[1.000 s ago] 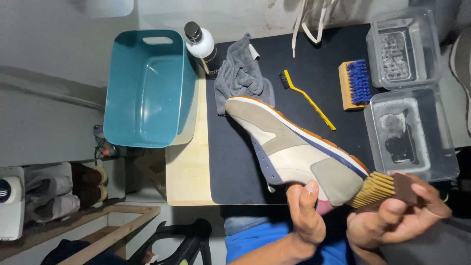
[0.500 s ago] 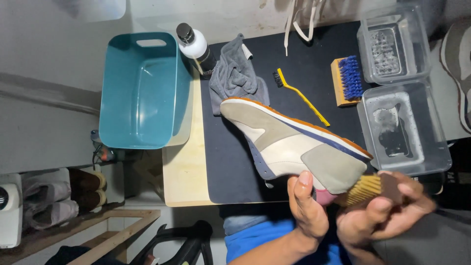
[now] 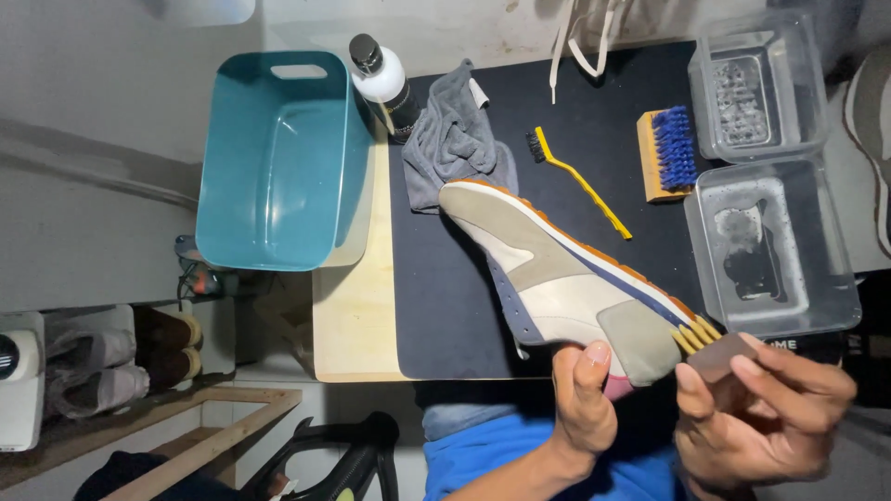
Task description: Cleaning a sneaker by wiping the upper with a cloth and scrubbing the sole and heel with different brushes.
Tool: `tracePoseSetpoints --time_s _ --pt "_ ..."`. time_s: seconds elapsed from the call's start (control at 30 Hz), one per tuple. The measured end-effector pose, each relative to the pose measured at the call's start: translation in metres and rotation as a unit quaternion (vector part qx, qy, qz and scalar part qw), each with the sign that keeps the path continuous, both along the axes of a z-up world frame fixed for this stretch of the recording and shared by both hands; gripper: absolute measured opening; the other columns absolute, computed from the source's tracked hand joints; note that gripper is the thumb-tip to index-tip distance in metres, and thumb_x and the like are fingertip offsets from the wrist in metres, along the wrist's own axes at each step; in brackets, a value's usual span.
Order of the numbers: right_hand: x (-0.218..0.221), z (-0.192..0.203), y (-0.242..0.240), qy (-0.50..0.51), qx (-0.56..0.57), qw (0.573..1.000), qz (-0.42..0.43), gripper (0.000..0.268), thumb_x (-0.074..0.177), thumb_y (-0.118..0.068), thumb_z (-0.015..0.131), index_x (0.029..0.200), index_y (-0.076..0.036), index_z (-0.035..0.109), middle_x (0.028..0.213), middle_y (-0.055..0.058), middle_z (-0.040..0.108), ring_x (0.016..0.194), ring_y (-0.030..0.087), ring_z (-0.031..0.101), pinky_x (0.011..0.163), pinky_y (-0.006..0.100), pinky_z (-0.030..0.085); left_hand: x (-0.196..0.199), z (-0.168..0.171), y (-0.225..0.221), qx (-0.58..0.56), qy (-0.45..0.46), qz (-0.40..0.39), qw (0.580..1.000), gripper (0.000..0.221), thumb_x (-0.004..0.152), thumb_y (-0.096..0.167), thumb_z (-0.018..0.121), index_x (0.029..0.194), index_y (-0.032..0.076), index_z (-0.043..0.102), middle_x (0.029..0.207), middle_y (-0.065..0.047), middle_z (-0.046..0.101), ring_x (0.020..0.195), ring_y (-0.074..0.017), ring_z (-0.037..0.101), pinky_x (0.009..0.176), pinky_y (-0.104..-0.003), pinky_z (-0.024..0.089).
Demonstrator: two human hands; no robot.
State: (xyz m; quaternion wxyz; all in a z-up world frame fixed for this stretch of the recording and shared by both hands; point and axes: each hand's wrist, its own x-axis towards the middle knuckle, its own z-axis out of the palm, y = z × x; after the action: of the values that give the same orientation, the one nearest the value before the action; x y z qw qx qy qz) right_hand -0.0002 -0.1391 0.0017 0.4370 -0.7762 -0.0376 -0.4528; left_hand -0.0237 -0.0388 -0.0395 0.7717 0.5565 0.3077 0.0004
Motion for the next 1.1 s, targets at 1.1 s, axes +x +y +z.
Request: tracePoseSetpoints --time_s 1.1 --pt "-0.022 0.032 -0.014 0.291 -0.046 0.954 0.061 0.027 0.105 -0.001 0.072 0.126 0.011 0.059 0.12 0.024 0.059 0.111 0.031 0.059 0.1 0.037 0.046 0.017 0.05 0.035 0.102 -0.193 -0.188 0.957 0.05 0.103 0.048 0.04 0.079 0.008 0.057 0.07 -0.005 0.063 0.076 -0.0263 0.061 0.085 -0.041 0.05"
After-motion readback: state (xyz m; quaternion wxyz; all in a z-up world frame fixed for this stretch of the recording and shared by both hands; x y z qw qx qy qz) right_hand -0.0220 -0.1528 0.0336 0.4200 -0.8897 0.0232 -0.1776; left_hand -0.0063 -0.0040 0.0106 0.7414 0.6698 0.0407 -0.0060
